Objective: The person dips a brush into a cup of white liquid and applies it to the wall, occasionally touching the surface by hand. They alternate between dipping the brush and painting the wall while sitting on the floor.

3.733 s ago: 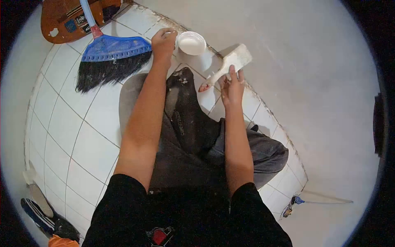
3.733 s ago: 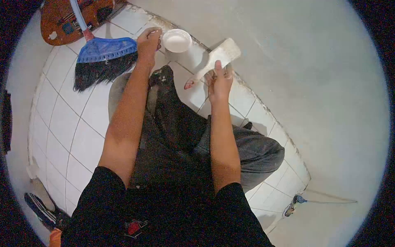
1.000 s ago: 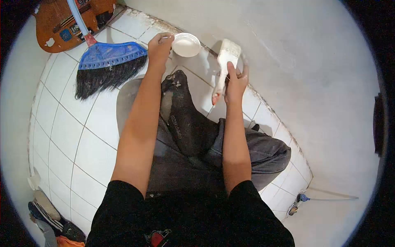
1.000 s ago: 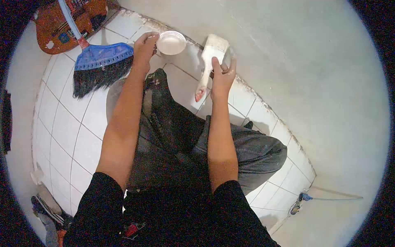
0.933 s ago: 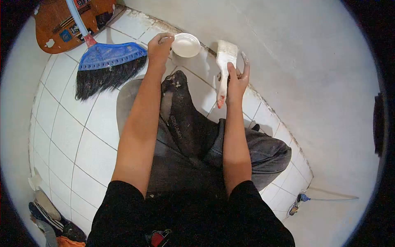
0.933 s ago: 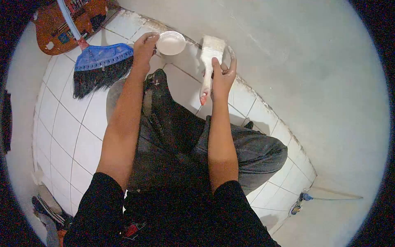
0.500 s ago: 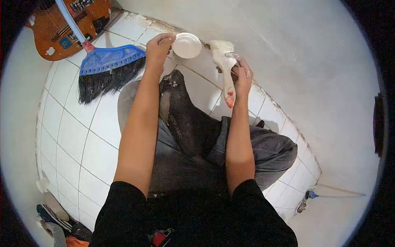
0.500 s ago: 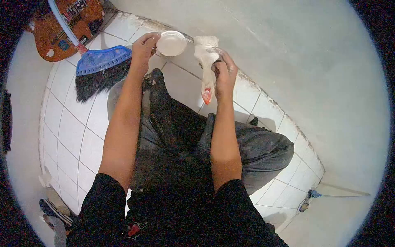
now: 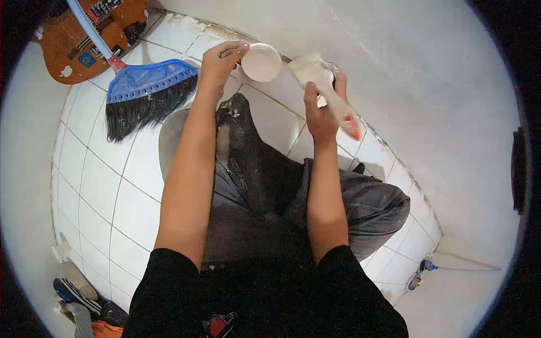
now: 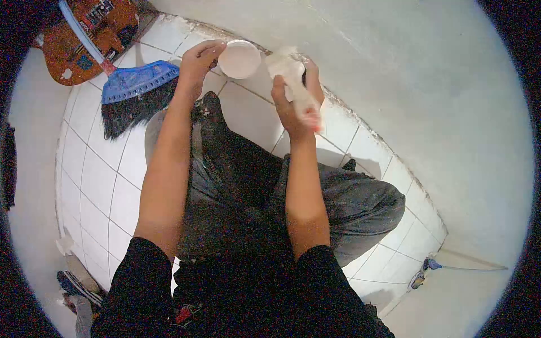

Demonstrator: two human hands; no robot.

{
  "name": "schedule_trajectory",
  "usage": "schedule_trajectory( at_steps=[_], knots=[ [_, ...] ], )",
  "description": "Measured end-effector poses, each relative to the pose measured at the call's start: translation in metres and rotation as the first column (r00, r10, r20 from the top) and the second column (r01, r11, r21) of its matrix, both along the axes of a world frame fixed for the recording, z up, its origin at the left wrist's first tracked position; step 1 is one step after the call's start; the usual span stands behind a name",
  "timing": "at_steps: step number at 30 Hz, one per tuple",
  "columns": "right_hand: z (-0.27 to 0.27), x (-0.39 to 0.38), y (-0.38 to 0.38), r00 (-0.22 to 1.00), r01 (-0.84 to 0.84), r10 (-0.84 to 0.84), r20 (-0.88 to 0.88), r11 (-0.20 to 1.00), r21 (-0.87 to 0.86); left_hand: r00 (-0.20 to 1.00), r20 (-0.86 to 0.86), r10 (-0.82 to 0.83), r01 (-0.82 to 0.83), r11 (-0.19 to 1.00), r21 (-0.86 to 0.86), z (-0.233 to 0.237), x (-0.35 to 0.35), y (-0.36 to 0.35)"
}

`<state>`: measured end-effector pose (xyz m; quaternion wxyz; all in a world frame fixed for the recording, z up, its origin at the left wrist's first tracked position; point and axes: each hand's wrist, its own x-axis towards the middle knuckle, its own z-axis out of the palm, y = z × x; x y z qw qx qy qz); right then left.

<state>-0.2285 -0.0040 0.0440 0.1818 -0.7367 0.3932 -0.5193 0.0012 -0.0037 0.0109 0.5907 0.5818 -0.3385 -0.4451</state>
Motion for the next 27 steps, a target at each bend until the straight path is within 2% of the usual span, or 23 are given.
schedule_trajectory(
  at_steps=[2, 3, 7, 13, 15, 19, 21, 26, 27],
  knots=[
    [-0.003, 0.001, 0.002, 0.989, -0.061, 0.052, 0.139, 0.996, 0.063, 1.0, 0.019, -0.015, 0.016, 0.999, -0.041, 0.001, -0.002, 0.0],
    [-0.003, 0.004, 0.001, 0.981, -0.1, 0.098, 0.165, 0.995, 0.006, 1.0, 0.017, -0.017, 0.017, 0.999, -0.041, -0.001, -0.003, -0.001],
    [-0.008, 0.005, 0.001, 0.982, -0.091, 0.081, 0.172, 0.994, 0.054, 0.996, 0.036, -0.087, 0.09, 0.992, -0.092, 0.0, -0.004, -0.001],
    [-0.012, 0.005, -0.001, 0.996, -0.072, 0.071, 0.055, 0.997, 0.008, 0.988, 0.053, -0.144, 0.148, 0.985, -0.087, 0.0, -0.004, 0.0],
    [-0.01, 0.006, 0.002, 0.995, -0.083, 0.076, 0.068, 0.992, 0.099, 0.987, 0.045, -0.151, 0.154, 0.986, -0.068, 0.003, -0.005, 0.0],
    [-0.007, 0.008, 0.004, 0.992, -0.106, 0.097, 0.084, 0.987, 0.117, 0.981, 0.104, -0.166, 0.172, 0.984, -0.055, 0.005, -0.005, 0.001],
    [-0.005, 0.007, 0.006, 0.985, -0.152, 0.129, 0.114, 0.964, 0.217, 0.977, 0.116, -0.176, 0.183, 0.982, -0.053, 0.004, -0.004, 0.001],
    [-0.019, 0.003, -0.002, 0.99, -0.087, 0.07, 0.122, 0.986, 0.142, 0.981, 0.104, -0.165, 0.172, 0.983, -0.066, 0.004, -0.005, 0.002],
    [-0.019, 0.004, -0.002, 0.973, -0.115, 0.072, 0.218, 0.975, 0.192, 0.981, 0.104, -0.165, 0.172, 0.983, -0.065, 0.004, -0.005, 0.002]
  ],
)
